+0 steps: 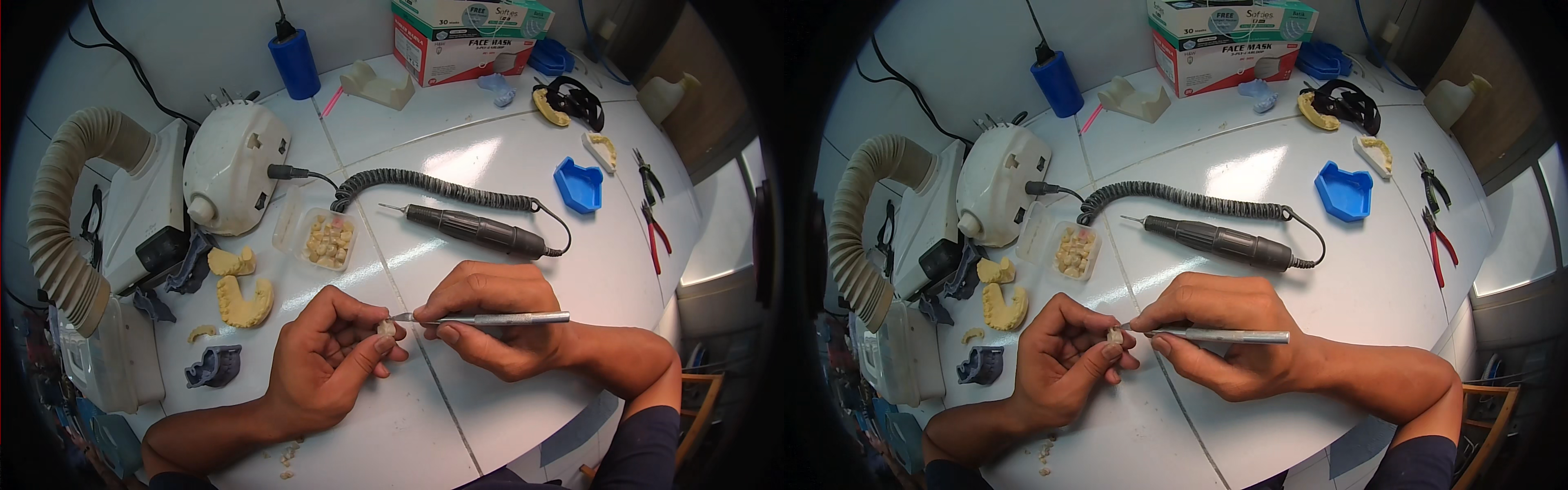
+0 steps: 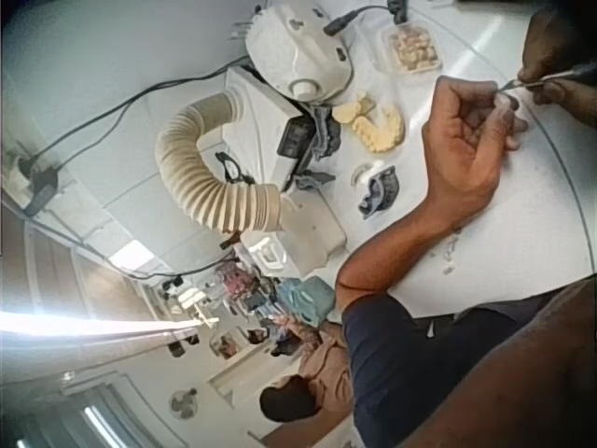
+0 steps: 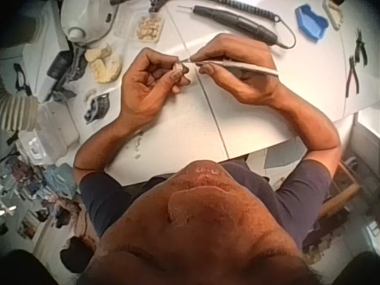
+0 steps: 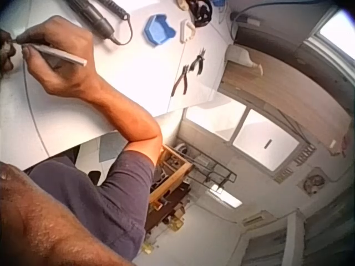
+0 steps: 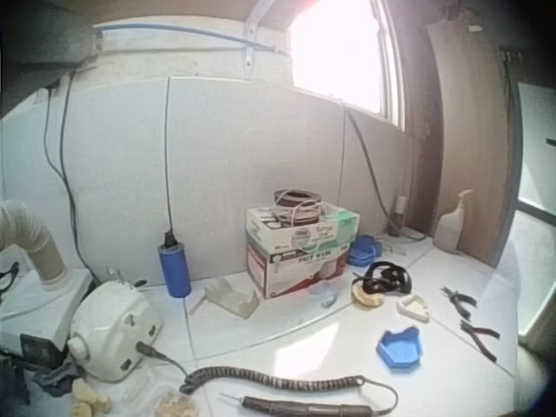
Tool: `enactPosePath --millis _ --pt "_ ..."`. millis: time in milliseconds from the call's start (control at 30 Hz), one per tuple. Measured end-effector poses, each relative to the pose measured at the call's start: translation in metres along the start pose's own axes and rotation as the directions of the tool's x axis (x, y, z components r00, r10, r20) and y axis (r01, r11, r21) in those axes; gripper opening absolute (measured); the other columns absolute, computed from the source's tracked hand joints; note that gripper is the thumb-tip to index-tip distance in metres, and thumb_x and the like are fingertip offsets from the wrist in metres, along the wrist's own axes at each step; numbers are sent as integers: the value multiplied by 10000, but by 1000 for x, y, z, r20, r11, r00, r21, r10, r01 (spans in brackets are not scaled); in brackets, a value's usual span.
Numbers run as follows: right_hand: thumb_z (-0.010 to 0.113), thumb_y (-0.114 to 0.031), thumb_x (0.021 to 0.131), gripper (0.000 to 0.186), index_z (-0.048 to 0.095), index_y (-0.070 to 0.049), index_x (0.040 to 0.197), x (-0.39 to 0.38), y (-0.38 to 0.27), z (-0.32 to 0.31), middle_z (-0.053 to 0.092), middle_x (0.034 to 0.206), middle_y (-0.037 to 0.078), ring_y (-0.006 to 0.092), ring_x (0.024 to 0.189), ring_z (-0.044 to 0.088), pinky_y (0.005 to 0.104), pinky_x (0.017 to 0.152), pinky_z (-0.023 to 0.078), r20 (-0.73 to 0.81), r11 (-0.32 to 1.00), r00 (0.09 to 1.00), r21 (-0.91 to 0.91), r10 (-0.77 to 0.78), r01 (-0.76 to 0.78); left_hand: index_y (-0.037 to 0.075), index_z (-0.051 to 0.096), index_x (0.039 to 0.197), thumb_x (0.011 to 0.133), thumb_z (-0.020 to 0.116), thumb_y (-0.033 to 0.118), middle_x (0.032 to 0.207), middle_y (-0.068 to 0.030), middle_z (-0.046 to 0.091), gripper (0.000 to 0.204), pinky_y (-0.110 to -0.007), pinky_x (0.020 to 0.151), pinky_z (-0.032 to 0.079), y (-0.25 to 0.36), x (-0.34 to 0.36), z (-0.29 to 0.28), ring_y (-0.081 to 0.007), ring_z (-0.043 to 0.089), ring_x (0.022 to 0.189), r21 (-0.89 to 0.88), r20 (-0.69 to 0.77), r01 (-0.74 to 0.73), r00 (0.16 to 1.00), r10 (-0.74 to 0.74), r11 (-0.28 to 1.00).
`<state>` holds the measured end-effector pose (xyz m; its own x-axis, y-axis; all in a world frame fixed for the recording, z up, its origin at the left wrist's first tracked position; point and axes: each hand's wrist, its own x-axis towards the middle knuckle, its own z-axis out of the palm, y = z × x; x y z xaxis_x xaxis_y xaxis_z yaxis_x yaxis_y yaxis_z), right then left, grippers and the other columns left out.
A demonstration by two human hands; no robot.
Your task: The recorder uses a craft knife to carve and adjust a small dental prosthetic tooth component at a laboratory bench.
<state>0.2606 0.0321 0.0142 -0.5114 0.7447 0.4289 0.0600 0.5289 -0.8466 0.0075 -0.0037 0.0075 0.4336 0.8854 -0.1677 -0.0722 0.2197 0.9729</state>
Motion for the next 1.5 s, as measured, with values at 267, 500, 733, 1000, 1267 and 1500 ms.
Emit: enactPosePath --millis 267,500,733,1000,1267,1500 --pt "733 -21 933 140 757 64 1042 -3 -3 -2 743 833 154 224 705 716 319 619 541 45 989 989 33 140 -142 -11 485 1211 1054 606 -46 1154 -193 696 202 -253 775 622 1 -1 2 -212 759 1015 30 5 4 1000 -4 1000" --pt "738 -41 957 156 751 76 1060 -4 -1 0 766 872 159 210 749 752 295 640 579 20 976 982 105 187 -188 -15 487 1213 1055 609 -38 1143 -196 697 201 -257 765 624 2 0 3 -217 762 1010 4 -15 20 1000 -20 1000" --pt "725 61 881 197 740 82 1076 1 -1 -1 741 911 186 253 766 713 328 665 546 20 1000 1000 -14 -10 10 -19 484 1215 1062 607 -22 1130 -199 700 196 -254 737 618 -1 1 1 -205 760 975 2 -10 -12 1000 12 1000" --pt "717 24 894 150 745 85 1029 -2 -2 1 748 895 170 228 741 720 312 631 554 0 994 996 58 92 -92 -17 485 1226 1070 599 -9 1132 -201 701 192 -250 737 613 -1 0 1 -198 758 967 8 -5 -6 1000 6 1000" --pt "722 -2 906 144 755 78 1020 -1 -1 0 756 870 161 218 722 724 306 622 555 -27 1000 1000 -2 10 -10 -15 487 1230 1074 599 2 1123 -194 699 192 -245 740 611 0 1 2 -190 758 954 16 -3 -6 1000 6 1000" --pt "731 44 866 158 761 69 1019 -1 -2 0 750 896 167 234 769 725 311 658 552 -8 997 997 18 74 -74 -13 486 1222 1073 597 -4 1120 -192 700 186 -243 737 609 0 1 1 -182 755 944 -6 -5 4 1000 -4 1000"
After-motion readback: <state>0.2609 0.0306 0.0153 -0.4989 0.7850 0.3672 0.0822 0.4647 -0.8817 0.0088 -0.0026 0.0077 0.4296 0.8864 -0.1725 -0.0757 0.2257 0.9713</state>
